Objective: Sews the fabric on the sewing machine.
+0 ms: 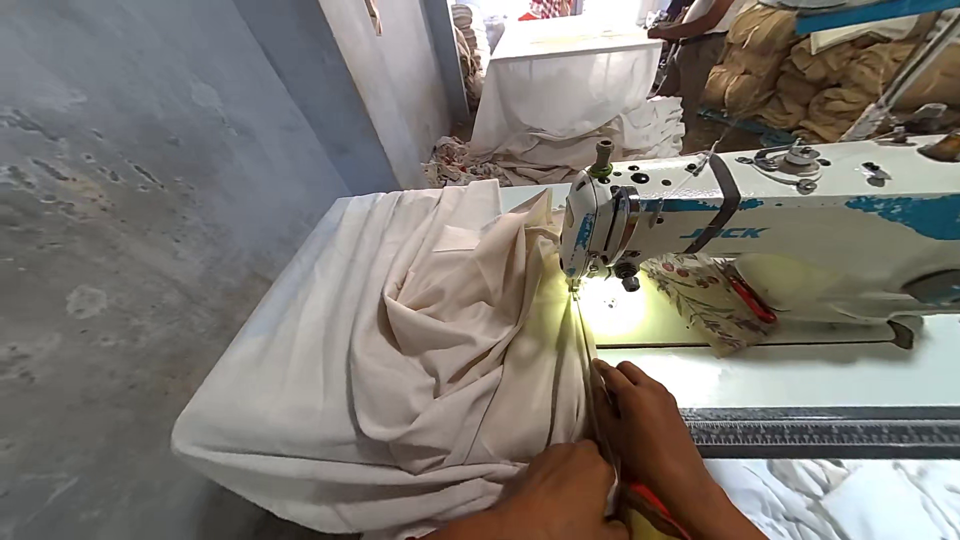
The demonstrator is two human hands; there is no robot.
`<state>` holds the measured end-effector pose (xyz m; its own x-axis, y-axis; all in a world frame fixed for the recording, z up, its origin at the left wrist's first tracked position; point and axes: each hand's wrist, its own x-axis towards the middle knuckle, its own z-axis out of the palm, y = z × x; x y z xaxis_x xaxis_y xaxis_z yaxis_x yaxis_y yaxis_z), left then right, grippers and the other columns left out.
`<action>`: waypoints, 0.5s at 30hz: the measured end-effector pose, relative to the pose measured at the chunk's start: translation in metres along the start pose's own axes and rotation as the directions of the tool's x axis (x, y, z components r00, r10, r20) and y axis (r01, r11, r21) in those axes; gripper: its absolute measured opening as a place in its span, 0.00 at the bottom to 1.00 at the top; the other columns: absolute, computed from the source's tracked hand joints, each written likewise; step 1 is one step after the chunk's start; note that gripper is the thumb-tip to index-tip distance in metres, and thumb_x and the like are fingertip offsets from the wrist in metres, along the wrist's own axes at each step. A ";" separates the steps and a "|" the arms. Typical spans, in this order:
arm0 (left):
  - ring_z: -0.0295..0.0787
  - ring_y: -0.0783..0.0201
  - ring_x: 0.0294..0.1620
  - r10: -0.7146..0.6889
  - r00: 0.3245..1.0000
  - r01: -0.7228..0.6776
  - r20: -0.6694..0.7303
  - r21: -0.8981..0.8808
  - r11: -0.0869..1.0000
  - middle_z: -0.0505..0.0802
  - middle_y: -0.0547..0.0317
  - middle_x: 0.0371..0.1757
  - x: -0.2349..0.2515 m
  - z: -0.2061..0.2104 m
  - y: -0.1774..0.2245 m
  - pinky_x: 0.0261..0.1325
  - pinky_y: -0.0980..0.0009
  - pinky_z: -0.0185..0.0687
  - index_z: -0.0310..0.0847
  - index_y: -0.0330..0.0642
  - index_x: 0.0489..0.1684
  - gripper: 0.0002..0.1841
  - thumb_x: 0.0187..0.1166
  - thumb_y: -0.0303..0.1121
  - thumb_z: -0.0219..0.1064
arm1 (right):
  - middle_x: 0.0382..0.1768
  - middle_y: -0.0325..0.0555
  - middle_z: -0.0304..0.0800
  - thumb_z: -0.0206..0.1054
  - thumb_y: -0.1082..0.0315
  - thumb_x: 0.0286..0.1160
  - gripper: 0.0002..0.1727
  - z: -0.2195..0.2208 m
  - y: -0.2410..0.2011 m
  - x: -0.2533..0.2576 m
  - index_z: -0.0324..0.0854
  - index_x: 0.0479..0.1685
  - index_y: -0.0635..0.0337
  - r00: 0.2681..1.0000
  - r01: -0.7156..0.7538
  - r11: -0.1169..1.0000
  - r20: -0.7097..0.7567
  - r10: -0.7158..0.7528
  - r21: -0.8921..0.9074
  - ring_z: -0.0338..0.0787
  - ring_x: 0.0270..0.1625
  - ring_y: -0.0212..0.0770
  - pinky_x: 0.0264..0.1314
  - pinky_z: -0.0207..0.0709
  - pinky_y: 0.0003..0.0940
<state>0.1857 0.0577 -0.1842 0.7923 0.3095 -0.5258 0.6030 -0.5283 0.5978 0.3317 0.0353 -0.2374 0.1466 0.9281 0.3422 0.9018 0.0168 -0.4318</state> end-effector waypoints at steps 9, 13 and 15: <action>0.91 0.55 0.47 0.138 0.688 -0.269 -0.713 -0.074 0.960 0.94 0.47 0.43 -0.043 0.022 -0.060 0.53 0.58 0.86 0.92 0.35 0.32 0.13 0.73 0.39 0.74 | 0.35 0.57 0.89 0.68 0.77 0.63 0.21 -0.006 -0.006 -0.002 0.90 0.59 0.66 0.997 -0.018 1.000 0.070 0.017 0.019 0.90 0.31 0.54 0.35 0.86 0.49; 0.69 0.21 0.79 -0.548 0.101 0.437 -0.830 -0.458 0.774 0.75 0.18 0.77 -0.190 -0.014 -0.227 0.75 0.19 0.57 0.70 0.27 0.80 0.36 0.78 0.44 0.73 | 0.42 0.56 0.87 0.66 0.81 0.68 0.14 -0.002 0.008 -0.003 0.92 0.46 0.57 0.985 0.069 0.997 0.159 -0.073 0.030 0.91 0.34 0.53 0.35 0.87 0.50; 0.75 0.24 0.74 -0.744 -0.084 0.461 -0.663 -0.688 0.561 0.79 0.18 0.72 -0.253 -0.015 -0.309 0.73 0.23 0.62 0.74 0.24 0.74 0.29 0.86 0.42 0.66 | 0.53 0.58 0.84 0.68 0.83 0.63 0.15 -0.003 0.012 0.001 0.92 0.42 0.54 0.970 0.126 0.987 0.195 -0.143 0.097 0.90 0.43 0.54 0.40 0.87 0.50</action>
<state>-0.1999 0.1547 -0.2267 -0.4534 0.8913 0.0009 0.7672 0.3898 0.5093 0.3435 0.0351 -0.2402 -0.0662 0.9707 0.2310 0.8696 0.1696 -0.4638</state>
